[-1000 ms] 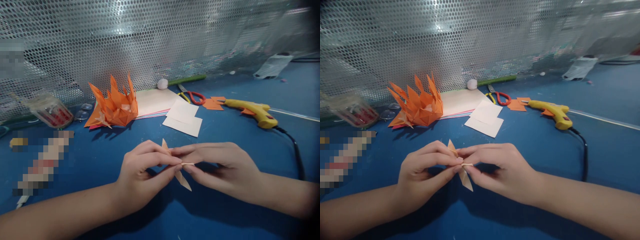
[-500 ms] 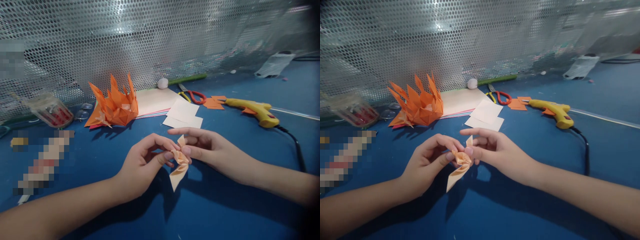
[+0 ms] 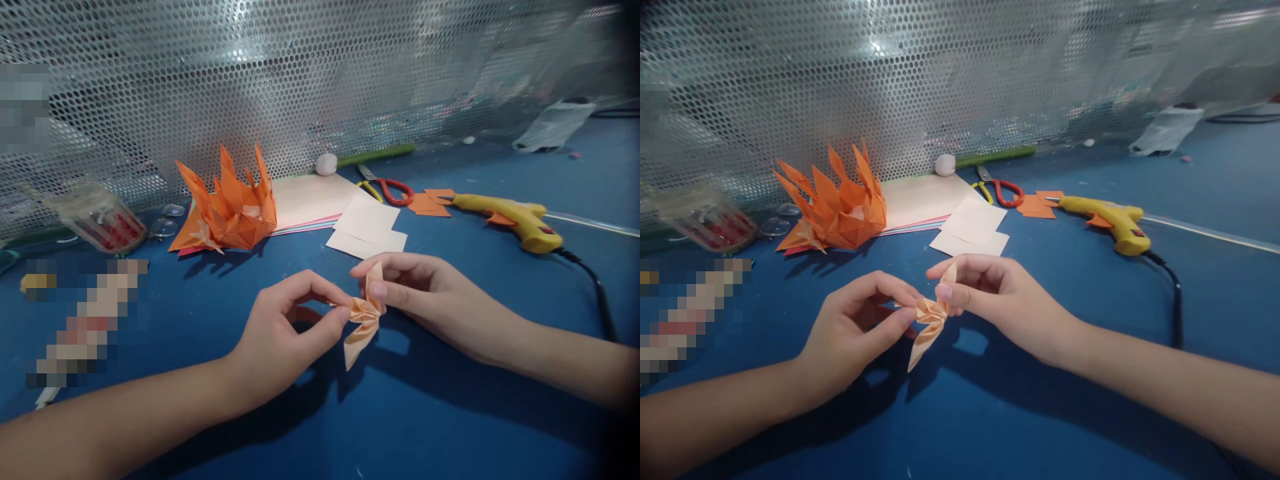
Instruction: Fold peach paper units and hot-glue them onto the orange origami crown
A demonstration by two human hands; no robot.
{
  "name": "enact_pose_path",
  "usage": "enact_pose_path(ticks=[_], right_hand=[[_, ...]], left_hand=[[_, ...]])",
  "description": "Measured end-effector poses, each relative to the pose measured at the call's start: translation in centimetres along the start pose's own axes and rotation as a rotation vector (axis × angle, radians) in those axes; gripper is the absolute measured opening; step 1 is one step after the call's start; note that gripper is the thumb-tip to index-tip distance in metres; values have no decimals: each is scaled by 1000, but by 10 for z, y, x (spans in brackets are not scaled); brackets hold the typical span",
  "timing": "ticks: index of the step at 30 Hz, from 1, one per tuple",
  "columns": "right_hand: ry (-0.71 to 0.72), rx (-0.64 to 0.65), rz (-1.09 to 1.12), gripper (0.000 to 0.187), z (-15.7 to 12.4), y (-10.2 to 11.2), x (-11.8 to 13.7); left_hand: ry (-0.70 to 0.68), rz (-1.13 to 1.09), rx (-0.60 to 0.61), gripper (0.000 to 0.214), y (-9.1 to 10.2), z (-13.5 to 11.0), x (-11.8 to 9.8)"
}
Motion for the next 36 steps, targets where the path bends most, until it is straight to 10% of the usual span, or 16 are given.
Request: enact_pose_path(ticks=[28, 36], right_hand=[[106, -64, -311, 25, -6, 8, 15], [396, -44, -638, 14, -10, 3, 43]], left_hand=[[152, -181, 2, 21, 3, 11, 15], [135, -160, 14, 20, 3, 9, 12]])
Point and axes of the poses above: each hand's wrist, its own z-axis towards the middle knuckle, its own y-axis out of the back of the hand, x = y × z, the point moved 9 cm from there along z, towards the middle knuckle, and after that the axes turned 12 degrees about y, right-handed, at the moved point
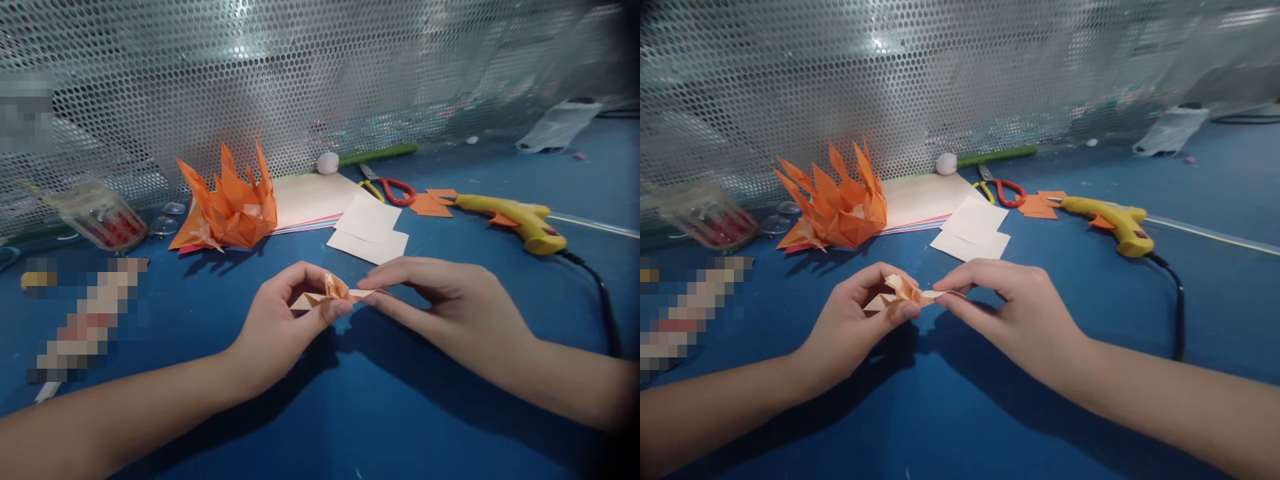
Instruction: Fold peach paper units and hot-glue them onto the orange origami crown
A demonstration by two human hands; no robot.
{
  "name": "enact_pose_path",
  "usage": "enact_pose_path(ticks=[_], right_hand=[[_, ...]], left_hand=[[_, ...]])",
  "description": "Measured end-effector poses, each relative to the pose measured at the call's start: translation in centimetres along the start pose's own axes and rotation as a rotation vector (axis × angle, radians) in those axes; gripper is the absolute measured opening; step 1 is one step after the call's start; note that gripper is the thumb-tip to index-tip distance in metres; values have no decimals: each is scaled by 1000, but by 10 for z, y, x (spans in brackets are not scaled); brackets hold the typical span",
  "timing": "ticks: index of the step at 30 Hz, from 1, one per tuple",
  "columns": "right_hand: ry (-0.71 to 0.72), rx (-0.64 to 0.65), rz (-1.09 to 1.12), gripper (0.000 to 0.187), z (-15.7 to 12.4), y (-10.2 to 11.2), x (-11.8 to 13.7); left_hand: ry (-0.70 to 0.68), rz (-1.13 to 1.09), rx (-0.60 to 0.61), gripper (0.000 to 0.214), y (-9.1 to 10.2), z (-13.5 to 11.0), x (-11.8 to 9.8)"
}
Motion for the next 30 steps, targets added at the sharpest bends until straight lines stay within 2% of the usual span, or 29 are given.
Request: enact_pose_path(ticks=[4, 10, 13, 16, 18, 21, 27, 30], right_hand=[[164, 83, -103, 11, 0, -8, 14], [264, 136, -55, 17, -3, -16, 28], [209, 172, 15, 16, -2, -18, 26], [60, 212, 74, 14, -2, -21, 14], [17, 233, 95, 17, -2, -22, 11], [21, 269, 112, 20, -3, -25, 11], [-15, 211, 180, 23, -4, -25, 5], [16, 225, 155, 24, -3, -26, 7]], left_hand=[[-44, 91, -19, 14, -2, -4, -5], [-79, 197, 14, 9, -9, -9, -8], [-67, 194, 14, 11, -8, -9, -7], [-50, 151, -13, 28, -3, -7, -5], [-40, 112, -33, 35, 0, -6, -3], [-43, 94, -33, 31, 0, -5, -2], [-67, 142, 25, 26, -8, -7, -4], [-81, 170, 20, 26, -8, -8, -6]])
Point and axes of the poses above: each hand's wrist, its own z-axis towards the middle knuckle, its own y-axis out of the back of the hand, x = y × z, the point moved 9 cm from there along z, towards the middle knuckle, and after that the axes turned 12 degrees about y, right-handed, at the moved point
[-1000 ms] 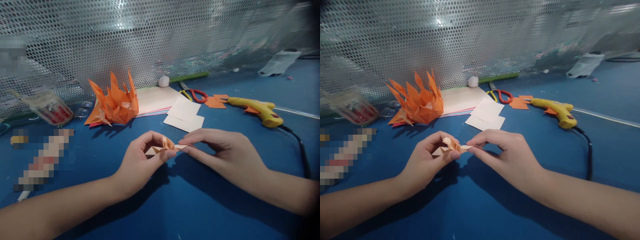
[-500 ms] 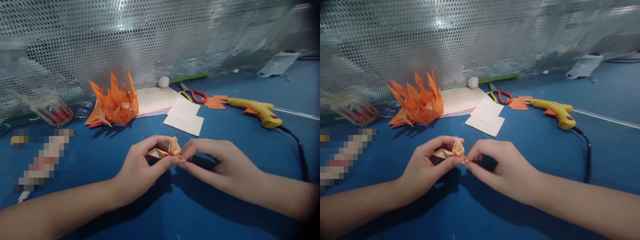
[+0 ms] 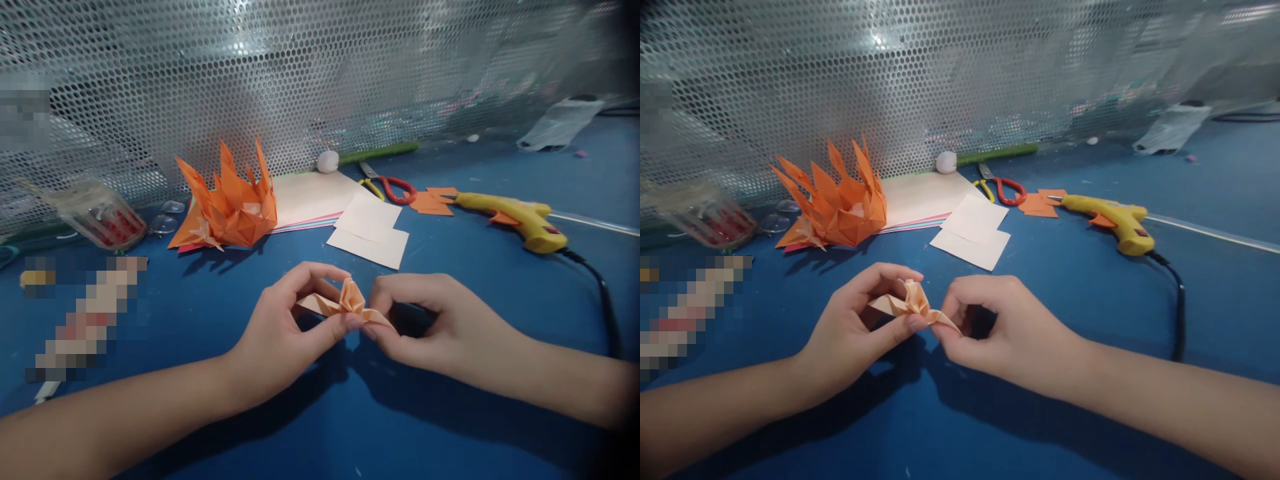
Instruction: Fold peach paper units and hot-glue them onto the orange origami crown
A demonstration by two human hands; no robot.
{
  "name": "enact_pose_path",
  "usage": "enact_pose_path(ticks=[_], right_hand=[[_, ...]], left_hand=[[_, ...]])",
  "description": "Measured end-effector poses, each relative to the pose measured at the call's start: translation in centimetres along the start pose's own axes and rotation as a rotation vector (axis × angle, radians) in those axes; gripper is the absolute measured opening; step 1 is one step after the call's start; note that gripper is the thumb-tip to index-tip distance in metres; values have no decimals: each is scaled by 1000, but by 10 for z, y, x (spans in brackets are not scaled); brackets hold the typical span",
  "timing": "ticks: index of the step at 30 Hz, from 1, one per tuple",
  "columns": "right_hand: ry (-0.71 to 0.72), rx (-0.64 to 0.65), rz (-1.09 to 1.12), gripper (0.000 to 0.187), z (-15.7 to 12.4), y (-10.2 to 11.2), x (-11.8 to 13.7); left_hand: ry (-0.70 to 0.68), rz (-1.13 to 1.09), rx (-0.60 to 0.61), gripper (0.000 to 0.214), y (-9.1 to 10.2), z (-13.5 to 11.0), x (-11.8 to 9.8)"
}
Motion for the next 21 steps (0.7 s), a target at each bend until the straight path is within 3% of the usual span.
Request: enact_pose_path(ticks=[6, 11, 13, 17, 21], right_hand=[[122, 73, -102, 30, 0, -4, 10], [164, 83, 6, 24, 1, -3, 12], [161, 88, 58, 21, 2, -3, 12], [134, 96, 66, 23, 2, -6, 12], [112, 65, 19, 24, 2, -3, 12]], left_hand=[[-15, 26, 42, 29, -1, -1, 1], [50, -112, 21, 38, 2, 1, 11], [16, -197, -23, 38, 7, 1, 11], [-116, -169, -66, 15, 11, 1, -1], [-109, -86, -59, 9, 9, 0, -5]])
Point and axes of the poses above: each hand's wrist, its own z-axis towards the middle knuckle, its own y-axis out of the back of the hand, x = y × z, the point moved 9 cm from there along z, towards the middle knuckle, and after that the axes turned 12 degrees about y, right-handed, at the moved point
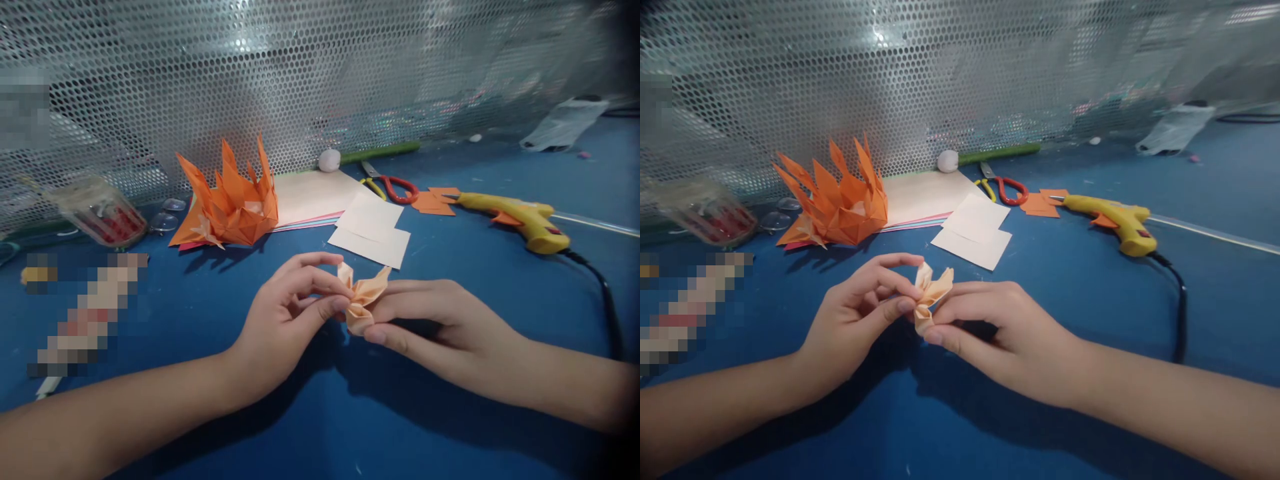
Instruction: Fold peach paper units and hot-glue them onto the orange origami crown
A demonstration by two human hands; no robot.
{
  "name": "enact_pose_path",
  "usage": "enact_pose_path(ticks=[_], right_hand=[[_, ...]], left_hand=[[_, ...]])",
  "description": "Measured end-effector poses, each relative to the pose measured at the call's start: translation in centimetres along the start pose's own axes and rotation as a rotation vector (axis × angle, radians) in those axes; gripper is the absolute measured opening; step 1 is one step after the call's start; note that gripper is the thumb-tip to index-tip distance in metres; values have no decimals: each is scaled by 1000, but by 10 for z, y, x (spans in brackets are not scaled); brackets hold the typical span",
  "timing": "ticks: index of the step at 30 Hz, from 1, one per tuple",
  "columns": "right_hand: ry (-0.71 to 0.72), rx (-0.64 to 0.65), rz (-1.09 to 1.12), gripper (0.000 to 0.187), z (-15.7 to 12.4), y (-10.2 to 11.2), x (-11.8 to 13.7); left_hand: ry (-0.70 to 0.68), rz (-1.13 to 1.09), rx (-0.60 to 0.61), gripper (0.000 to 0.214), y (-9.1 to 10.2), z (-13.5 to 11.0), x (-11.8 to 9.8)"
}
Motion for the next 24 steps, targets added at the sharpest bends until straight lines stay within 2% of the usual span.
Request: enact_pose_path(ticks=[4, 6, 11, 18, 21, 24], right_hand=[[-73, -77, -29, 24, -1, 9, -6], [-58, -97, -26, 22, -1, 11, -5], [11, -60, 3, 20, 0, 5, 2], [-17, -58, -40, 24, 0, 4, 1], [-39, -67, -97, 26, -3, 5, -2], [18, -141, -242, 18, -5, 14, 2]], left_hand=[[71, -68, 55, 6, -4, -1, 4], [82, -91, 75, 10, -6, -2, 6], [55, -65, 109, 12, -8, -3, 6], [31, -101, 99, 15, -7, -2, 5], [19, -153, 110, 17, -8, -1, 5], [3, -127, 102, 15, -8, -1, 5]])
Point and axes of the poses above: each hand's wrist, its own z-axis towards the middle knuckle, its own y-axis out of the back of the hand, x = y × z, the point moved 9 cm from there along z, towards the middle knuckle, and after that the axes turned 12 degrees about y, right-handed, at the moved point
